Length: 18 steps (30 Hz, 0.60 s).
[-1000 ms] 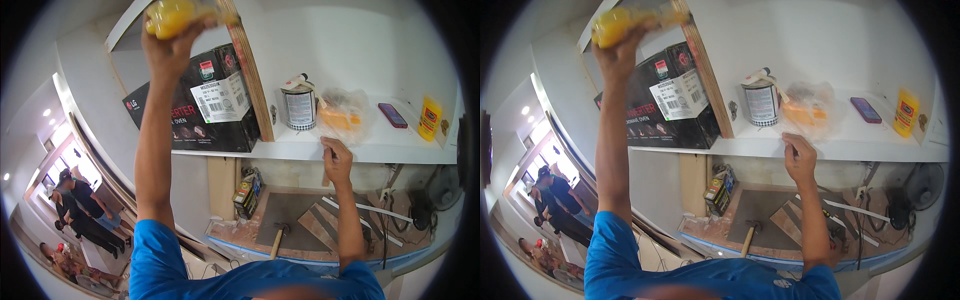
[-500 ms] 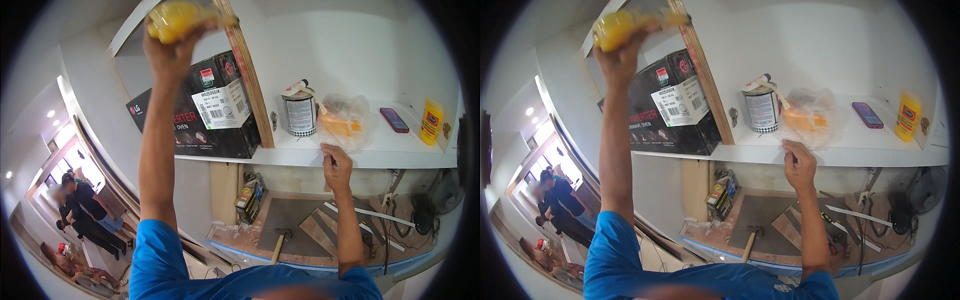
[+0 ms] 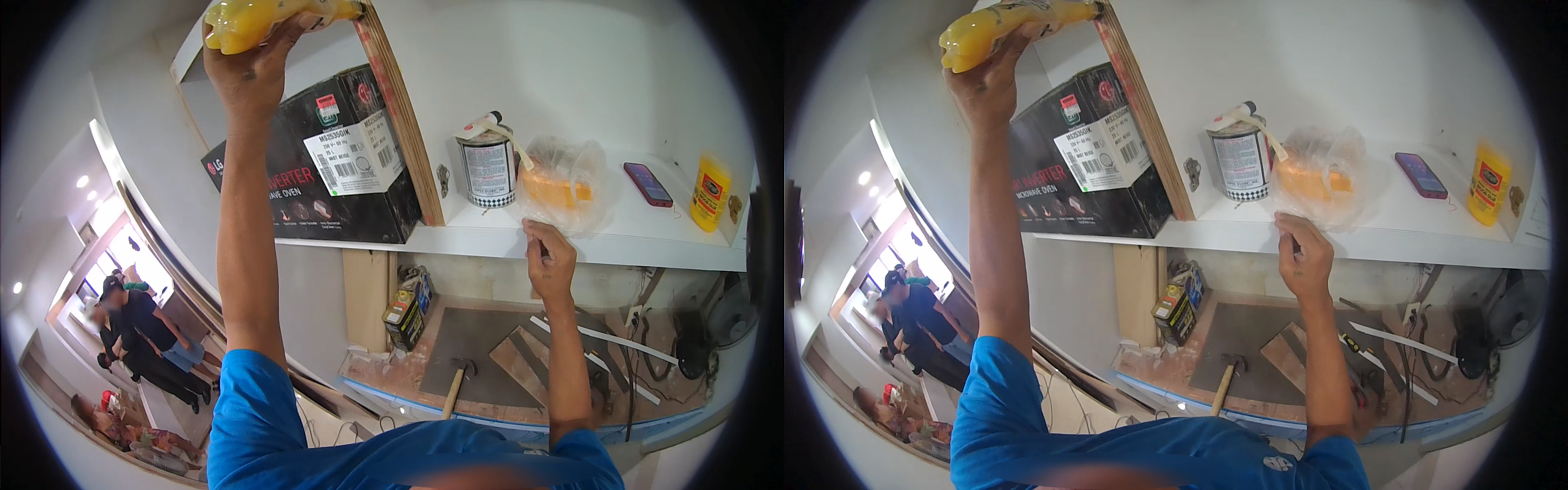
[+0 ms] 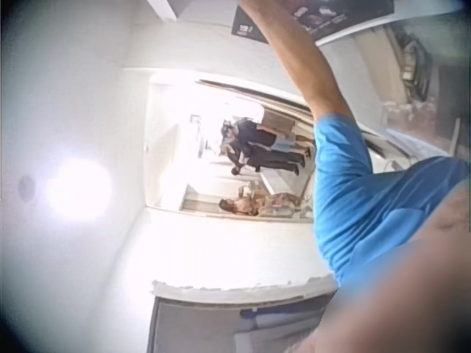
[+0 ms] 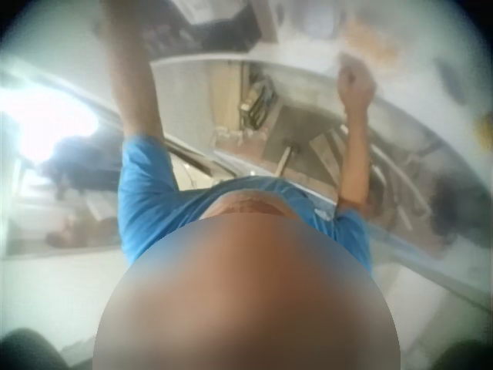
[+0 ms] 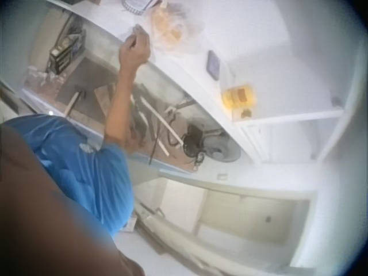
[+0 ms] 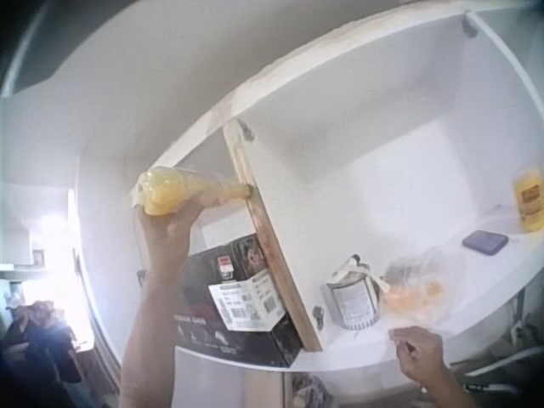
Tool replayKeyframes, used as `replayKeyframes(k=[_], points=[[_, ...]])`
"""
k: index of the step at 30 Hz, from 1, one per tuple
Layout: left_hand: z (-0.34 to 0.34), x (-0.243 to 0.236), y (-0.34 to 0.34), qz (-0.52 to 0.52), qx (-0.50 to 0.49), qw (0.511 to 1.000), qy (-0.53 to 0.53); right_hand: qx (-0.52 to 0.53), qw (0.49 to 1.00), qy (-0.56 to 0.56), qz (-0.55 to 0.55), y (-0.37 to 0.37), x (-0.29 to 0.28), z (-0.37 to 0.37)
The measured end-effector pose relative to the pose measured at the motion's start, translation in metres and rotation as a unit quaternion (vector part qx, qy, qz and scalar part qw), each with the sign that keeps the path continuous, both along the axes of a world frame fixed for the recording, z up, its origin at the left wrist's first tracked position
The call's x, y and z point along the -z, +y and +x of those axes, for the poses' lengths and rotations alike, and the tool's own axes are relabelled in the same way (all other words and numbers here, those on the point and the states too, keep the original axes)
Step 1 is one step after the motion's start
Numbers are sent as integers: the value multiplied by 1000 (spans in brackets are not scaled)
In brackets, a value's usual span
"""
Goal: The person measures and marks a white trim strip, then uses a utility knife to cut it to length. The person sands the cut edge and fits the trim into a wall cabinet, applying adhesive to secure it in place.
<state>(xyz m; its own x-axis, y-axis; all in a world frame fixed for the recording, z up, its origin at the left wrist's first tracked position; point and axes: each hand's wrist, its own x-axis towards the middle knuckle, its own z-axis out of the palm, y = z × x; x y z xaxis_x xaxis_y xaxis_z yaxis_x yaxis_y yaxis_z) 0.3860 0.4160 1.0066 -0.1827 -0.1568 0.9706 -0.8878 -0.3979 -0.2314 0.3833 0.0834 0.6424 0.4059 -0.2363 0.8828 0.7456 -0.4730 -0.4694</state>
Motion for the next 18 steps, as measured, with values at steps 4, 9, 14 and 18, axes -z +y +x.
replayKeyframes(k=[4, 9, 14, 18], points=[[-2, 64, -5, 52, 110, 991, 63, 9, 1000, -22, -18, -2, -2, 0], [1, 55, 5, 55, -32, 998, -6, 4, 1000, 7, -12, -4, -2, -1], [0, 35, 6, 23, -122, 992, -10, -6, 1000, -3, -1, -2, 0, 0], [-5, 114, -13, -2, 69, 996, 60, -7, 1000, 6, -5, -3, -3, -2]])
